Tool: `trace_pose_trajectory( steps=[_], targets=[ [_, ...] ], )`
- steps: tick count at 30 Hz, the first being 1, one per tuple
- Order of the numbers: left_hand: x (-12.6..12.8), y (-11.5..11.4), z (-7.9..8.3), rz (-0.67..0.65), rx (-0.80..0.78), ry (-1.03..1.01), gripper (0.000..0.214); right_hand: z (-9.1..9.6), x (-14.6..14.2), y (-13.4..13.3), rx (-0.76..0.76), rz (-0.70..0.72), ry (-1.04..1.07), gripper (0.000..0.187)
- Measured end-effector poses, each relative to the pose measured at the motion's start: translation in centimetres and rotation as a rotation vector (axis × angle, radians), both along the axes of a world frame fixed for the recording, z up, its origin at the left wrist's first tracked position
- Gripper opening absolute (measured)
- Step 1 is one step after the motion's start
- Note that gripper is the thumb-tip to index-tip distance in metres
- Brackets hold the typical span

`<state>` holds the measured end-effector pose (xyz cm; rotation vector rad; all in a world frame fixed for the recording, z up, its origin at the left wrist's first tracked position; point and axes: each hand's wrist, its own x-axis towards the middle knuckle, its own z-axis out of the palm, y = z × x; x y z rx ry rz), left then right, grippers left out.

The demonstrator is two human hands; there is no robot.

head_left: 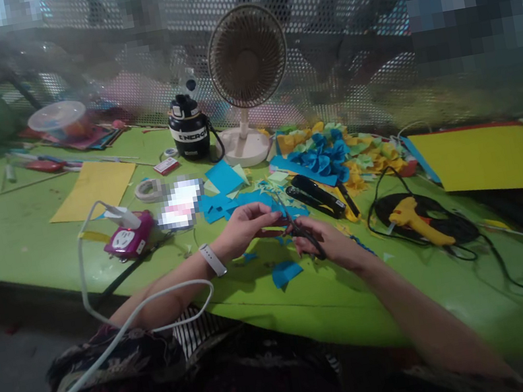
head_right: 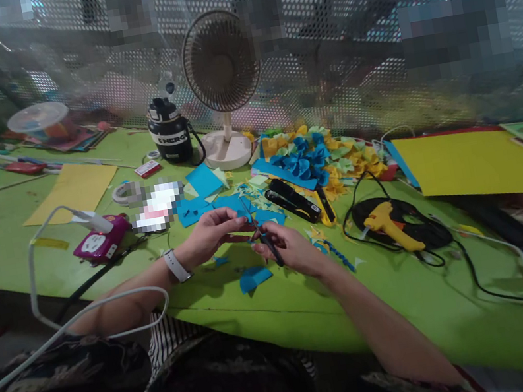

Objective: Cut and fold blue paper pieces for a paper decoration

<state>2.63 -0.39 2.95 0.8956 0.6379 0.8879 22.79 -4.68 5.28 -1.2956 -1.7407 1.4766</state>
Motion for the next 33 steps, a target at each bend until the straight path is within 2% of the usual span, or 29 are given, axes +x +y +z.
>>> trace_pose_trajectory(
  steps=[21,33],
  targets=[
    [-0.13,0.31,-0.19,0.023,-0.028,-0.009,0.042,0.01,-0.17,0.02,-0.016,-0.078,-0.020,0.052],
    [-0.07,0.25,-0.08,0.024,-0.022,-0.045,0.043,-0.11,-0.30,-0.06,-0.002,-0.081,-0.011,0.046]
  ],
)
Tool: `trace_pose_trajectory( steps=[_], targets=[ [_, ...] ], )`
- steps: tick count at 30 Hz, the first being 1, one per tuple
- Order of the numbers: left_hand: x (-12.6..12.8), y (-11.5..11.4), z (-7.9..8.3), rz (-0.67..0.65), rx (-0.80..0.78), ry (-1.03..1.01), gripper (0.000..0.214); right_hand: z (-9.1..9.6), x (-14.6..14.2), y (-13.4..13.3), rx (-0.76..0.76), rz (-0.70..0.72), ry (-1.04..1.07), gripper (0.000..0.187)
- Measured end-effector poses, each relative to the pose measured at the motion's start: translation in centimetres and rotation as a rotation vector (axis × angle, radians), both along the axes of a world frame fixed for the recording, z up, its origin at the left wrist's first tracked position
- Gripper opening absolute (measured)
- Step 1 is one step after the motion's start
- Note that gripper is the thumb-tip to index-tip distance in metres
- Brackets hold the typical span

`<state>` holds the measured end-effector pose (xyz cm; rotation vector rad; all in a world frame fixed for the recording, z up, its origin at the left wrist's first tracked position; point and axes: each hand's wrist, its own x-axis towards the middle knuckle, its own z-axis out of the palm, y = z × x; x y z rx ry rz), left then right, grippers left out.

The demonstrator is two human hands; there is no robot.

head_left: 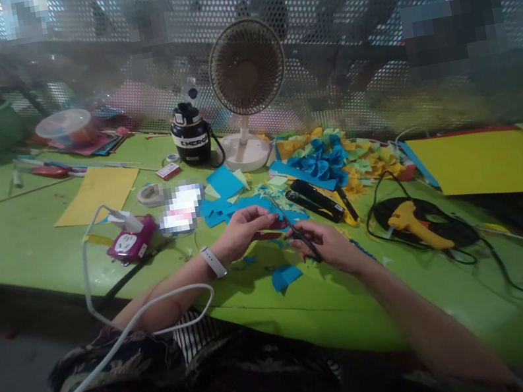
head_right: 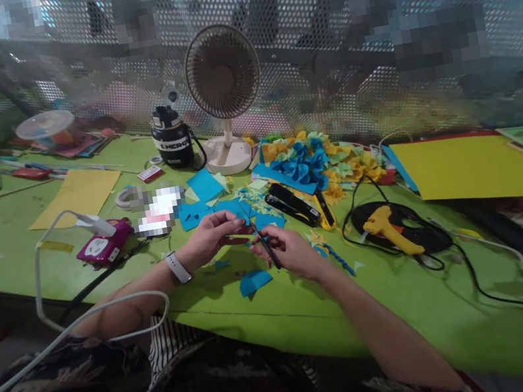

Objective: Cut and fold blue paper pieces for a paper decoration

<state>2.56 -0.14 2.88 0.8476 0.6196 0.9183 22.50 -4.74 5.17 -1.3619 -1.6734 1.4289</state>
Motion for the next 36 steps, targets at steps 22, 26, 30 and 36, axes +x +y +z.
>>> trace_pose_trajectory(
  steps=[22,26,30,36],
  targets=[
    [-0.18,0.24,-0.04,0.033,-0.007,0.017,0.040,0.29,0.04,0.00,-0.026,-0.001,0.008,0.047],
    [-0.18,0.35,-0.12,0.034,-0.001,0.022,0.041,0.37,0.03,-0.01,-0.013,0.013,-0.001,0.046],
    [-0.19,0.38,-0.13,0.035,0.009,0.029,0.042,0.24,0.10,0.04,0.003,0.018,-0.001,0.045],
    [-0.25,0.30,-0.02,0.030,0.019,0.029,0.039,0.01,0.23,0.09,0.009,0.020,-0.008,0.047]
  ],
)
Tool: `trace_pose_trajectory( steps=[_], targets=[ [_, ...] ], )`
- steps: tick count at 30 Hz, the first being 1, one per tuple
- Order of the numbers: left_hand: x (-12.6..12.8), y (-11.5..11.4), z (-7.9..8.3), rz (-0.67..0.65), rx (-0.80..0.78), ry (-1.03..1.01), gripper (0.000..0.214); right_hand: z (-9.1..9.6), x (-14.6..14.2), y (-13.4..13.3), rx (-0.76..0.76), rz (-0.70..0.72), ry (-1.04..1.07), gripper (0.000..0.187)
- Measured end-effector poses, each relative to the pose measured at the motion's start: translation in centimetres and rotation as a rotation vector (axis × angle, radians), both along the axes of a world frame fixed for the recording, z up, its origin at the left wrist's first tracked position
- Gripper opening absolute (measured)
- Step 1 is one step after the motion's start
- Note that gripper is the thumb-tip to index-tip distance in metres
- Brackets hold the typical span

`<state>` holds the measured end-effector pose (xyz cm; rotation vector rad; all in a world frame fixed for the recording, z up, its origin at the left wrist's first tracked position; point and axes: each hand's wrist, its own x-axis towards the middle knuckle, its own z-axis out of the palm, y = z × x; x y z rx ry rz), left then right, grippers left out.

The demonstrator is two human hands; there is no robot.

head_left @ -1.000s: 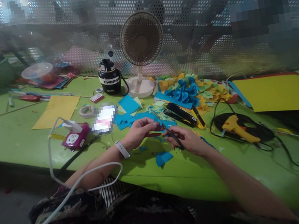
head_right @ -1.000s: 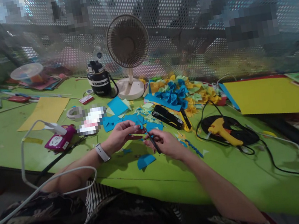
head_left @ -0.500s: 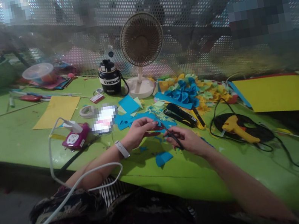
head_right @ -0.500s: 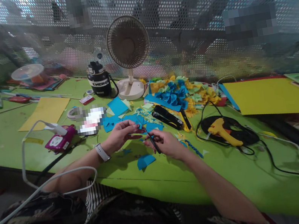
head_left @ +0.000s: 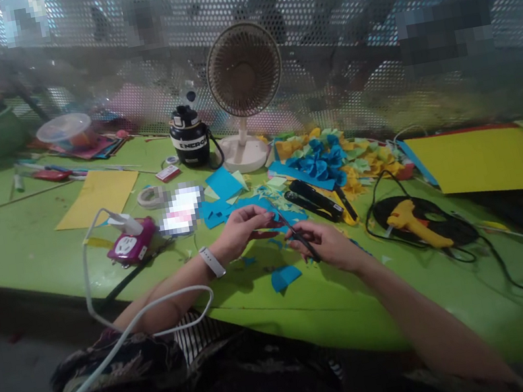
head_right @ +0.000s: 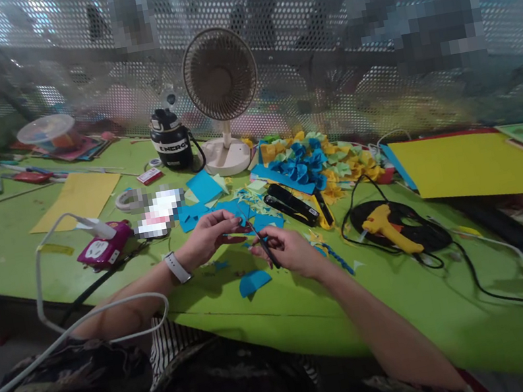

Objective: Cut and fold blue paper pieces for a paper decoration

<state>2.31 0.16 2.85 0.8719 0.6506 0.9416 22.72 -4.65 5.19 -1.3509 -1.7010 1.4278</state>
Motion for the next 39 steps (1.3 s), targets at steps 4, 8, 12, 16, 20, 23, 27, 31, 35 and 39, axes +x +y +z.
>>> trace_pose_trajectory(
  steps=[4,8,12,16,20,23,27,31,35,39],
  targets=[
    [0.0,0.0,0.0,-0.007,0.004,0.003,0.040,0.0,0.0,-0.1,0.014,-0.013,-0.010,0.047],
    [0.0,0.0,-0.1,0.002,0.001,0.037,0.040,0.2,0.4,0.2,0.055,-0.074,-0.018,0.053],
    [0.0,0.0,-0.1,-0.023,-0.017,0.041,0.037,0.5,2.0,1.2,0.272,-0.242,-0.187,0.061],
    [0.1,0.1,-0.1,-0.008,-0.080,0.005,0.029,0.8,4.3,2.2,0.442,-0.360,-0.436,0.063],
    [0.3,0.2,-0.1,0.037,-0.139,-0.046,0.018,1.2,6.3,3.0,0.398,-0.409,-0.635,0.060],
    [0.3,0.2,0.1,0.035,-0.143,-0.051,0.017,1.4,7.6,3.6,0.370,-0.440,-0.734,0.058],
    [0.2,0.2,0.3,0.019,-0.164,-0.040,0.021,1.5,9.4,4.0,0.350,-0.490,-0.812,0.051],
    [0.2,0.1,0.4,-0.022,-0.174,-0.040,0.022,1.7,10.6,4.2,0.292,-0.481,-0.899,0.044],
    [0.1,0.1,0.3,-0.034,-0.143,-0.022,0.016,1.9,11.3,4.2,0.251,-0.497,-1.007,0.040],
    [0.0,0.1,-0.2,-0.091,-0.094,0.026,0.025,1.9,11.4,4.3,0.219,-0.488,-1.137,0.036]
  ],
)
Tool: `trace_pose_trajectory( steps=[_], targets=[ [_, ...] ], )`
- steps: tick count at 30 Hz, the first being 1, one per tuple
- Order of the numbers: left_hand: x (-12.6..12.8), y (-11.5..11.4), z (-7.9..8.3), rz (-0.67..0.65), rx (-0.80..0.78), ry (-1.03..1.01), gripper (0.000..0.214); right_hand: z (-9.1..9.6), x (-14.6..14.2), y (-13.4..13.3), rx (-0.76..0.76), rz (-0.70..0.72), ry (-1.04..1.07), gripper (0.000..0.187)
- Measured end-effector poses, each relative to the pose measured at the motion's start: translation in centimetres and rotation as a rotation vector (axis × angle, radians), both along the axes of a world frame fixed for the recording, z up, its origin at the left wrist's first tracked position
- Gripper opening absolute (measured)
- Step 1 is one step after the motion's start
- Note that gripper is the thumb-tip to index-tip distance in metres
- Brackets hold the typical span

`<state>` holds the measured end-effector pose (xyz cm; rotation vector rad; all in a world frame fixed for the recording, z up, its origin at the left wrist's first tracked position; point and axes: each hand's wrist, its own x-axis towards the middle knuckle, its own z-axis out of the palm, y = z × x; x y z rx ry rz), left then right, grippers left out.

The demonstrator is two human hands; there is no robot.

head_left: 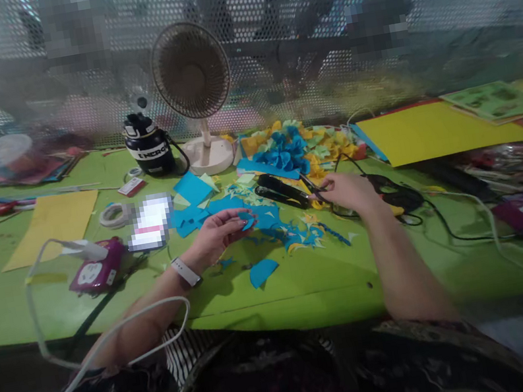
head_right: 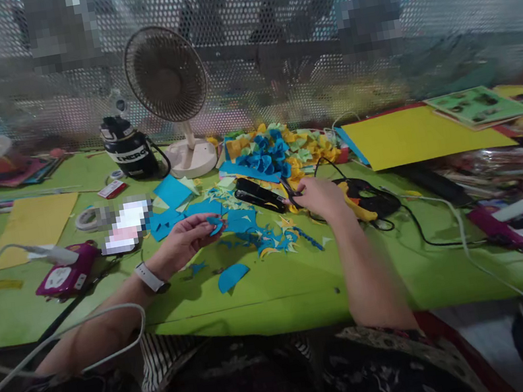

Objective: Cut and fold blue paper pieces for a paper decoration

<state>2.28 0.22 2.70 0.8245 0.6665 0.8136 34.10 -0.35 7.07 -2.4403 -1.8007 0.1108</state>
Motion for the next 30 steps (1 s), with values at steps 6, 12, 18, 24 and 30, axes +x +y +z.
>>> trace_pose_trajectory(
  steps=[6,12,18,24,30],
  targets=[
    [0.1,0.3,-0.8,0.011,0.029,0.020,0.038,-0.4,0.3,0.3,-0.040,0.026,-0.015,0.028],
    [0.3,0.5,-1.0,0.099,0.099,0.005,0.039,0.1,0.5,0.1,-0.148,0.089,0.126,0.015],
    [1.1,-0.4,-1.2,0.154,0.197,-0.013,0.038,-0.5,-8.1,-2.8,0.206,0.334,0.847,0.043],
    [1.6,-1.3,-1.7,0.038,0.266,-0.066,0.041,-2.7,-13.7,-4.5,0.110,0.417,1.281,0.045],
    [0.2,-1.0,0.5,0.055,0.534,0.202,0.046,-2.3,-11.9,-3.5,0.212,0.363,1.344,0.047]
  ],
)
